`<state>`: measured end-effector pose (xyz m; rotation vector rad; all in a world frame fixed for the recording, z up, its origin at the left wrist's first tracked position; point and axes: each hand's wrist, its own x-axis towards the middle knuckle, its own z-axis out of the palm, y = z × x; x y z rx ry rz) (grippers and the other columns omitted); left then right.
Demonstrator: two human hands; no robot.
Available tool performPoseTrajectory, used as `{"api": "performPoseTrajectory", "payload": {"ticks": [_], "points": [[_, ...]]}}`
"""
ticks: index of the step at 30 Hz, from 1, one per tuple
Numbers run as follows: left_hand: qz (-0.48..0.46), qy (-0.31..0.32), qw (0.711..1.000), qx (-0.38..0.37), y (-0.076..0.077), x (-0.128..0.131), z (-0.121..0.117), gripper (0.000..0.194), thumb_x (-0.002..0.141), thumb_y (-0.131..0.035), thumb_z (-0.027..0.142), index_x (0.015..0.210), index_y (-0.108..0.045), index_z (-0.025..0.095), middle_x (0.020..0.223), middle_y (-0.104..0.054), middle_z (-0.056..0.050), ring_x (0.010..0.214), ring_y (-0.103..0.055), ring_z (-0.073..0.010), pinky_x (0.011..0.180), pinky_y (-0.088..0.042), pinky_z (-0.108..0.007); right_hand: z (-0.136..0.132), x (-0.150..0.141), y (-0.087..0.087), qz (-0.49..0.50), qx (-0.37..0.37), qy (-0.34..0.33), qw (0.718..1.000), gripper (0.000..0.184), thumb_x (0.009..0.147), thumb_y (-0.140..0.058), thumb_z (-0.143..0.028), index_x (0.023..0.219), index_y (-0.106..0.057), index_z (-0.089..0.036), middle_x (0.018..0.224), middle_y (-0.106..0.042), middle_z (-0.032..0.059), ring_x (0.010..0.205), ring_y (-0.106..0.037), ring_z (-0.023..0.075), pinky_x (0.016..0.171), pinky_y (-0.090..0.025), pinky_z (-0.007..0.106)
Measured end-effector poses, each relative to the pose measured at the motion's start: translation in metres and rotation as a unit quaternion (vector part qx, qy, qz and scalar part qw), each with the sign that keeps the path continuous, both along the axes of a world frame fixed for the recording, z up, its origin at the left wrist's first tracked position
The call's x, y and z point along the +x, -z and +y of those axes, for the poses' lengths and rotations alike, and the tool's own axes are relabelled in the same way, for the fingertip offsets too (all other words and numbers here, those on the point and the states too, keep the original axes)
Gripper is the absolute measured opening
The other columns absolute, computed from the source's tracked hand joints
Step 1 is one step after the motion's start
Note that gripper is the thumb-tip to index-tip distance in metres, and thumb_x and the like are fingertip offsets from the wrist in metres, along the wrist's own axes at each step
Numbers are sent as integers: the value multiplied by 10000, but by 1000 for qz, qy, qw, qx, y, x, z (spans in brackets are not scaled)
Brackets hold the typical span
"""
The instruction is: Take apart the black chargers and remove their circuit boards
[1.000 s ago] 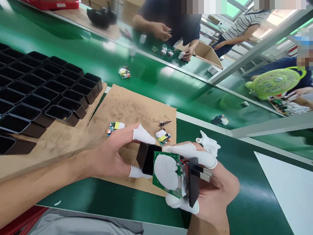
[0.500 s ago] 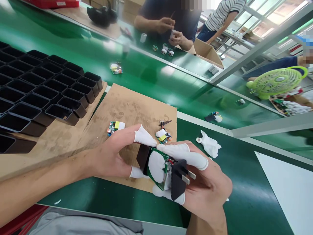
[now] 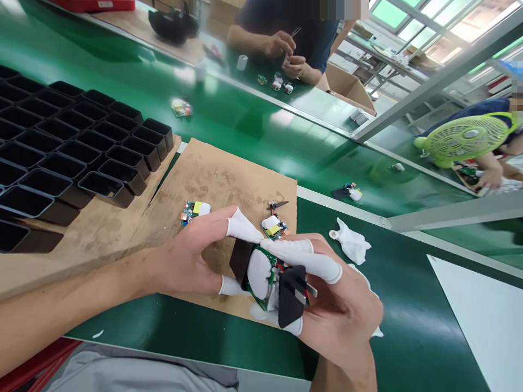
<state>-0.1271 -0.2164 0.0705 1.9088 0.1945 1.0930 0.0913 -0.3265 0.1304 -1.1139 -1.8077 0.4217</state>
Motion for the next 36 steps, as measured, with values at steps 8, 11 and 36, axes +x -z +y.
{"api": "performPoseTrajectory", "payload": {"ticks": [8, 11, 36], "points": [[3, -8, 1000, -1, 1, 0, -2, 577, 807, -1016, 173, 1298, -720, 242, 1236, -851, -98, 1082, -803, -264, 952, -661, -403, 1, -1, -1, -6, 2, 3, 1000, 730, 837, -1047, -224, 1505, -769, -319, 1104, -871, 108, 931, -814, 322, 768, -703, 463], [11, -8, 1000, -9, -2, 0, -2, 554, 817, -1004, 152, 1293, -730, 233, 1230, -854, -104, 1080, -799, -262, 947, -654, -400, 2, -1, -1, -5, 0, -4, 1000, 734, 834, -1049, -214, 1505, -770, -320, 1124, -870, 104, 958, -809, 317, 783, -694, 453], [8, -12, 1000, -18, 1, 0, -4, 533, 821, -979, 135, 1289, -739, 222, 1186, -825, -82, 1042, -780, -245, 930, -643, -357, 3, 0, 2, -11, -2, -23, 1000, 782, 841, -1022, -119, 1548, -742, -299, 1178, -822, 88, 987, -744, 289, 870, -632, 449]]}}
